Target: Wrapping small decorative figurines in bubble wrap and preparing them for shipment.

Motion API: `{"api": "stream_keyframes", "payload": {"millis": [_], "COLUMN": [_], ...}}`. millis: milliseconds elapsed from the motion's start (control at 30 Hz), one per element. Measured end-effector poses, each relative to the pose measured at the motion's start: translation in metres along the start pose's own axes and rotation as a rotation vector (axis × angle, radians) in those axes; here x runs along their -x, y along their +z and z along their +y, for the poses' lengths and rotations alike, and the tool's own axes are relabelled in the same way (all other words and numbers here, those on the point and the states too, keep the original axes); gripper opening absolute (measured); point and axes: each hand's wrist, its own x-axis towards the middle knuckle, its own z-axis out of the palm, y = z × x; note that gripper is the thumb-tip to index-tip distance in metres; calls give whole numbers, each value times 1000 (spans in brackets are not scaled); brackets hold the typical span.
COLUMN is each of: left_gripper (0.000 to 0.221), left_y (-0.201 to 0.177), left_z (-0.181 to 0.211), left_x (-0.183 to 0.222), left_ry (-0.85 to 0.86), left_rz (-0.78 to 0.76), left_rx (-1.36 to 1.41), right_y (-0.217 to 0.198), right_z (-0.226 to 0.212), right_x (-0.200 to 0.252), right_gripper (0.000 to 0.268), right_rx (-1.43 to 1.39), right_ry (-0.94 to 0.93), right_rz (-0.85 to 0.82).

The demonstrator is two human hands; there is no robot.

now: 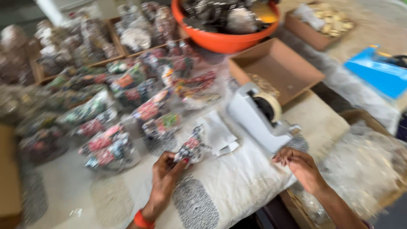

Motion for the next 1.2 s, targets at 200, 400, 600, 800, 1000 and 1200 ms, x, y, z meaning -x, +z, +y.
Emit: {"api": "stream_keyframes", "payload": {"millis": [200, 400, 600, 800, 1000, 1200], "left_gripper": [13, 18, 14, 15, 15, 14], "left_y": [-4, -13, -23, -28, -28, -27], "left_z": [-4, -10, -4, -19, -12, -1], "left_x": [-6, -10, -15, -18, -19, -19], "left_ry": [-106, -179, -278, -272, -298, -324], "left_rz": [-38, -55, -122, -122, -147, -179], "left_rx": [162, 314, 453, 433, 447, 426], "right_y": [137, 209, 233, 246, 248, 242], "right_z": [-59, -60, -37, -26, -19, -10], "right_x": [-52, -88, -111, -126, -135, -140], "right_gripper": [29, 38, 44, 49, 47, 46], "right_rx": [465, 631, 720, 760, 658, 552], "right_ry": [-16, -51, -136, -137, -108, -85], "right_rz": [-363, -531, -480, -466, -458, -444]}}
